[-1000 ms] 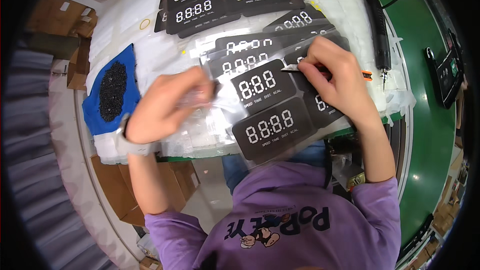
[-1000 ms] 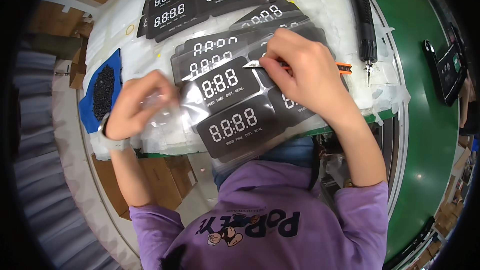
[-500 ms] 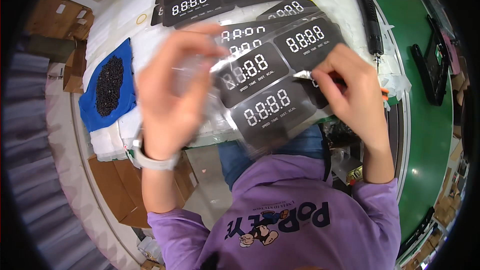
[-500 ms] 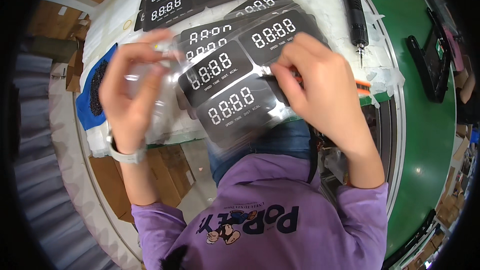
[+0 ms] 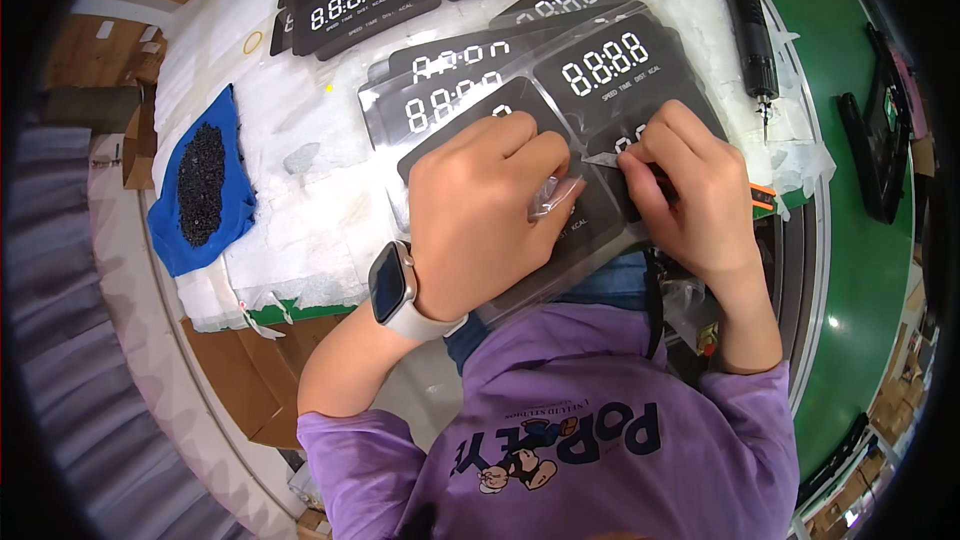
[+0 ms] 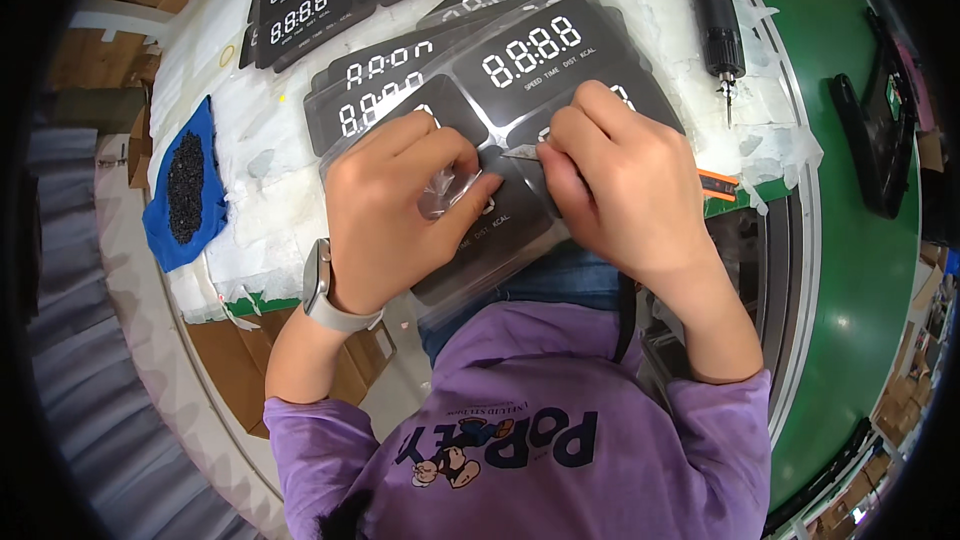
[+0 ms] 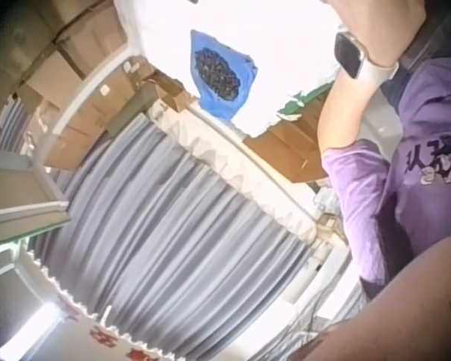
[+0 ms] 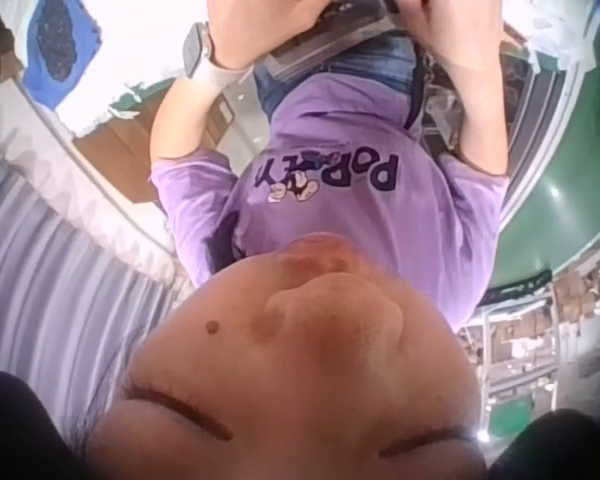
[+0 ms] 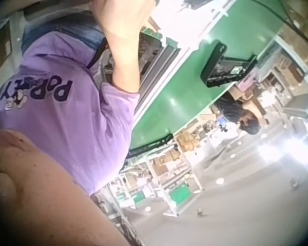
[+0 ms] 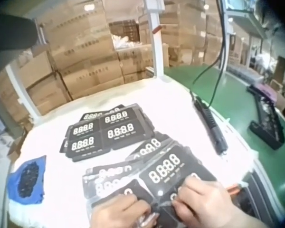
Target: Peeling off protective plastic film from digital display panels using a small tool to lift the edges.
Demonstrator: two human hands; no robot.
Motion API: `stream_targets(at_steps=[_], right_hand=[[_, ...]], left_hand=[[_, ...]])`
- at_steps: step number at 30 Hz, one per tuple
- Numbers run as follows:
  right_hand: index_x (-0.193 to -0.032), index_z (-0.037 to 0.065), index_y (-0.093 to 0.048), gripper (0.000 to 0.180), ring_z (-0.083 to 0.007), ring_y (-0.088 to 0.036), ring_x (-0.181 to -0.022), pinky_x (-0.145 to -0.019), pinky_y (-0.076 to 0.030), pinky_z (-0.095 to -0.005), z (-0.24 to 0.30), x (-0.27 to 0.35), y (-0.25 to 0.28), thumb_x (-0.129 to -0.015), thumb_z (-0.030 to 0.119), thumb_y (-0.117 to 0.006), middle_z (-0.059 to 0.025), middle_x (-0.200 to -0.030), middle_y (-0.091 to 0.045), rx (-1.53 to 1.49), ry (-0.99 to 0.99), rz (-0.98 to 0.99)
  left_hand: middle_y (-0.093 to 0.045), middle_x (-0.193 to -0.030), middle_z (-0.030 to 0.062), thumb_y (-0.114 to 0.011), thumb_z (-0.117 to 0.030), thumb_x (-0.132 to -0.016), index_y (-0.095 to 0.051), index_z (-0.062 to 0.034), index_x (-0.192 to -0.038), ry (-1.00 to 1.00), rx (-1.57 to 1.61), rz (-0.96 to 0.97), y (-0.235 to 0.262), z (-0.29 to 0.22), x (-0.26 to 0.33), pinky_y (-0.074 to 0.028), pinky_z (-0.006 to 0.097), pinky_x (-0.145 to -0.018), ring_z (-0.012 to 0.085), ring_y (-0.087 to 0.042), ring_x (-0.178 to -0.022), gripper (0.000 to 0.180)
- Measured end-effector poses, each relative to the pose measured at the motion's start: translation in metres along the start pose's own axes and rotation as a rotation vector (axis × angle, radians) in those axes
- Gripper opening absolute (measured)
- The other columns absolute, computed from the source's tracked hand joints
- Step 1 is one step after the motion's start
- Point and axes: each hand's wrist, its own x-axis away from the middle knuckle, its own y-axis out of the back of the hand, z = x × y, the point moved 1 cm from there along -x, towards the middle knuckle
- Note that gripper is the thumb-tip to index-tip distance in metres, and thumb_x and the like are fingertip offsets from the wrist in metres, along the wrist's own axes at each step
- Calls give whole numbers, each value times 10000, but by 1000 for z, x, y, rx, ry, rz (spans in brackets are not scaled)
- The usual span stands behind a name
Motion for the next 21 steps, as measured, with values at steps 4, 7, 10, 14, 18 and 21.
stream_targets(at_steps=[4, 7, 10, 14, 18, 21], right_hand=[[-825, 41, -589, 156, -321, -607, -625, -545, -493, -412, -1, 0, -3, -796, 38, -742, -95, -814, -538, -7, 20, -17], [-826, 55, -596, 165, -295, -610, -613, -535, -498, -394, -2, 4, -7, -780, 49, -755, -82, -819, -550, 51, 82, -28], [-835, 68, -610, 170, -269, -619, -620, -530, -502, -377, -5, 8, -7, -768, 67, -767, -72, -837, -572, 47, 131, -45], [-844, 74, -617, 172, -264, -622, -623, -528, -501, -375, -5, 8, -8, -770, 84, -772, -69, -850, -583, 34, 167, -60], [-828, 70, -591, 172, -299, -616, -619, -528, -496, -398, -1, 3, -6, -788, 85, -757, -81, -834, -563, 17, 106, 5], [-822, 66, -572, 172, -322, -613, -630, -534, -493, -414, -5, 0, -4, -801, 80, -743, -91, -831, -554, -12, 99, 7]], left_hand=[[-565, -732, 58, -852, -68, -695, -670, -69, -793, 20, 17, -11, -1, -1, 1, -448, 365, -567, 253, -577, -639, 207], [-562, -783, 56, -803, -39, -679, -685, -93, -829, -10, -50, -19, -2, -4, -2, -495, 377, -639, 263, -613, -797, 199], [-569, -828, 54, -781, -5, -679, -688, -92, -839, -18, 48, 6, -4, -2, -5, -500, 381, -664, 266, -600, -835, 204], [-602, -888, 66, -777, 19, -688, -670, -48, -839, -15, 110, 68, -5, 2, -3, -493, 378, -694, 285, -590, -824, 196], [-626, -912, 53, -735, 7, -726, -661, -57, -884, -113, 81, 103, -1, 6, -3, -507, 372, -665, 276, -598, -841, 186], [-653, -912, 62, -729, -1, -741, -654, -46, -917, -238, 138, 273, 24, 14, -1, -511, 367, -669, 278, -596, -828, 196]])
